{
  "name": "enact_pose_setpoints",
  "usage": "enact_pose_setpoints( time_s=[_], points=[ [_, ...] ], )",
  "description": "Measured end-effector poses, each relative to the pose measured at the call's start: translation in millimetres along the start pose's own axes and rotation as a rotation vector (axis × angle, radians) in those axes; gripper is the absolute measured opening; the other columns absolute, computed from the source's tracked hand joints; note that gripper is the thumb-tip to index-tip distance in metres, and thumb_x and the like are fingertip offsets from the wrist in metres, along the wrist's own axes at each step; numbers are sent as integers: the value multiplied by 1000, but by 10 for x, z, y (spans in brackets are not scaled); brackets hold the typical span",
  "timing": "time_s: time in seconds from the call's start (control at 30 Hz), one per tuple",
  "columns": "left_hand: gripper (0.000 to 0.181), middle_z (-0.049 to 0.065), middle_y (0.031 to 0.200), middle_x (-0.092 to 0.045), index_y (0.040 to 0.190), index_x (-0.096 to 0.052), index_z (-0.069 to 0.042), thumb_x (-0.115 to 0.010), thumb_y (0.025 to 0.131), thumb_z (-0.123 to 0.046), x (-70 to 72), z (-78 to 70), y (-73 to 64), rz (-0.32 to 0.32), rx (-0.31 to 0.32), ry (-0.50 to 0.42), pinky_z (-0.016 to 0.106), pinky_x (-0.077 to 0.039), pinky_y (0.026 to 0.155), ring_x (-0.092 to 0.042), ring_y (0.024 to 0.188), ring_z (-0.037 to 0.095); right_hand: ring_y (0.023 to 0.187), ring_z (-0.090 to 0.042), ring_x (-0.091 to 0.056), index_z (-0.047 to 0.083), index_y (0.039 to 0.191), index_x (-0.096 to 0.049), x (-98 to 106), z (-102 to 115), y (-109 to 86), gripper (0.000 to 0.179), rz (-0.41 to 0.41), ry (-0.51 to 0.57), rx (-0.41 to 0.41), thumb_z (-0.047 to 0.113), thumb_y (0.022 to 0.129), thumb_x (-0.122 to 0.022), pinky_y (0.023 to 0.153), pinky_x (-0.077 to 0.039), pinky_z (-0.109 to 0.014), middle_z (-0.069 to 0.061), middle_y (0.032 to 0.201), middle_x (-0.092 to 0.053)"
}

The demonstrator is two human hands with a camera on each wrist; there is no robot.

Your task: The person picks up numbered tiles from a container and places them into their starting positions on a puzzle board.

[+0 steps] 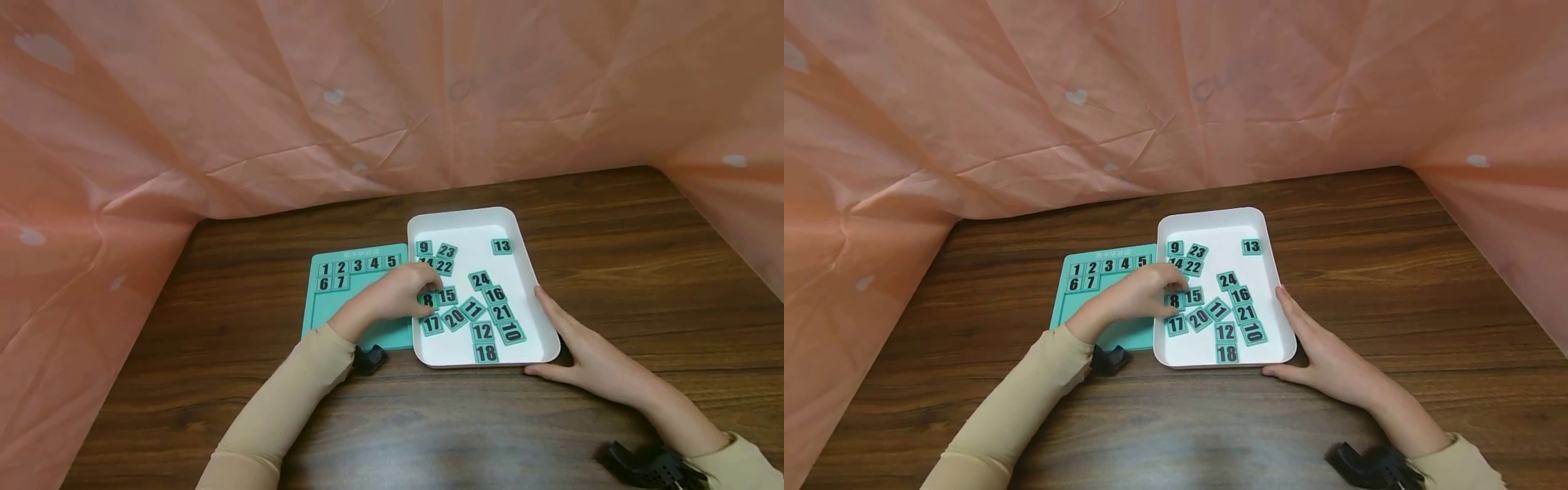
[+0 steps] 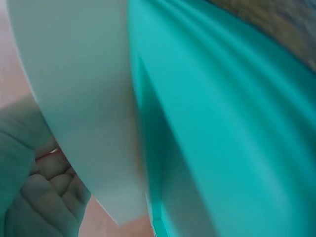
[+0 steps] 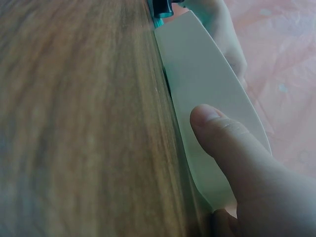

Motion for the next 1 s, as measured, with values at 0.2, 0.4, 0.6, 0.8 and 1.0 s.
enact_pose_setpoints(
  time_s=[0.2,0.4,0.6,0.8,1.0],
  points=[
    [31,5,105,-61,109,-66,-4,-76,81,-12,-58,-23,11,22,29,60,25,-46,81,-53,91,13,138,-29,-22,17,155,-2,-10,-1,-18,111,10,12,-8,37,78,-79,95,-12,-1,-20,156,-15],
    [34,4,104,-62,108,-67,-4,-80,78,-15,-61,-57,31,15,44,121,25,-46,84,-55,94,13,138,-29,-21,18,155,-1,-10,-6,-23,110,11,24,-10,36,78,-79,95,-12,-1,-19,156,-14],
    [30,4,100,-61,105,-67,-4,-79,78,-11,-63,-74,45,6,27,122,24,-46,81,-53,89,13,138,-29,-21,18,155,-2,-5,-3,-20,110,12,26,-15,36,78,-78,95,-12,-1,-18,156,-14],
    [30,5,96,-58,104,-65,-3,-76,76,-4,-51,-50,32,-24,-1,-8,23,-44,76,-49,85,15,138,-28,-21,18,155,-2,-5,6,-12,110,11,21,-10,37,78,-78,96,-12,-1,-18,156,-14],
    [40,6,105,-59,112,-63,-1,-79,76,-12,-54,-32,40,-25,19,43,24,-45,83,-51,94,15,138,-29,-22,18,155,-2,1,12,-4,110,9,22,-11,36,78,-79,95,-12,-1,-18,156,-14]
  ],
)
Point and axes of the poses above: each hand's wrist, its own y-axis towards the middle knuckle, its own x-axis out of the back of the hand, z = x × y, the point moved 5 cm from there along y, towards the middle knuckle
